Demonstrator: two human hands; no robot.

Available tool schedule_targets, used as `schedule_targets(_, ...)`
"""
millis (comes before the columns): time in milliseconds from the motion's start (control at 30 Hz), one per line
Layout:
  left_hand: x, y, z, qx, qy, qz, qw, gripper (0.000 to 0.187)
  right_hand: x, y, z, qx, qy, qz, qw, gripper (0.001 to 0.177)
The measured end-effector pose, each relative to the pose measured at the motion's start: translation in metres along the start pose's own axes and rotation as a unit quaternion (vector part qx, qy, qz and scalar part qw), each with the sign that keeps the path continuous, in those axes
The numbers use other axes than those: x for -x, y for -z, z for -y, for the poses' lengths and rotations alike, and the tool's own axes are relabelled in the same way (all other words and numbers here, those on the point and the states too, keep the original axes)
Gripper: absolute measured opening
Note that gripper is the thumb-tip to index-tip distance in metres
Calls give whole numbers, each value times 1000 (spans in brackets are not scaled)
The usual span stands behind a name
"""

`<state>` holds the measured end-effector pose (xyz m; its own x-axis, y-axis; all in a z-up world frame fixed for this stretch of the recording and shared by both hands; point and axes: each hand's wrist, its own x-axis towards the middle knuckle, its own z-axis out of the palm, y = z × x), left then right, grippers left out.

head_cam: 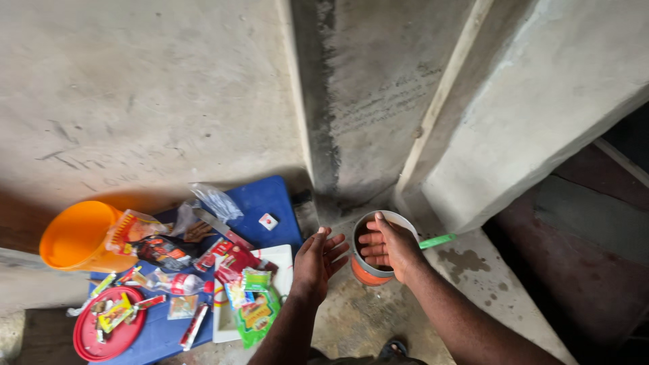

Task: The person prepares soup by emptying seasoning packets into a pot, stirring the contents with a spoon, and washing rice in a large bowl by hand.

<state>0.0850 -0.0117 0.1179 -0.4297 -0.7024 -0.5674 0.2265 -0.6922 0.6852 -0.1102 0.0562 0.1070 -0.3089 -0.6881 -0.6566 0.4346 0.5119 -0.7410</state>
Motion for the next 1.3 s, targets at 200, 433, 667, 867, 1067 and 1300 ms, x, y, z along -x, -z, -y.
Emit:
schedule_targets(200,-15,-41,19,-103,40,-37,993,61,-15,74,-10,-3,-17,-52,998,67)
schedule_targets(433,-81,-79,49,-41,58,-30,997,52,-20,120,14,28,-13,-46,998,66)
schedule_targets(667,-130,-104,88,-21,64,-54,996,50,-63,143,13,32,-22,-59,997,66)
schedule_targets(867,-140,-114,100,-27,21,-145,989,51,-124,178,-13,405,185,-117,888,53)
schedule_targets(1067,-151,-121,167,-10,-10,-245,969,52,-155,229,-13,730,234,-29,642,45)
schedule_targets(1300,-133,-149,231,-3,34,-310,950,49,-166,251,-39,764,-57,65,639,25)
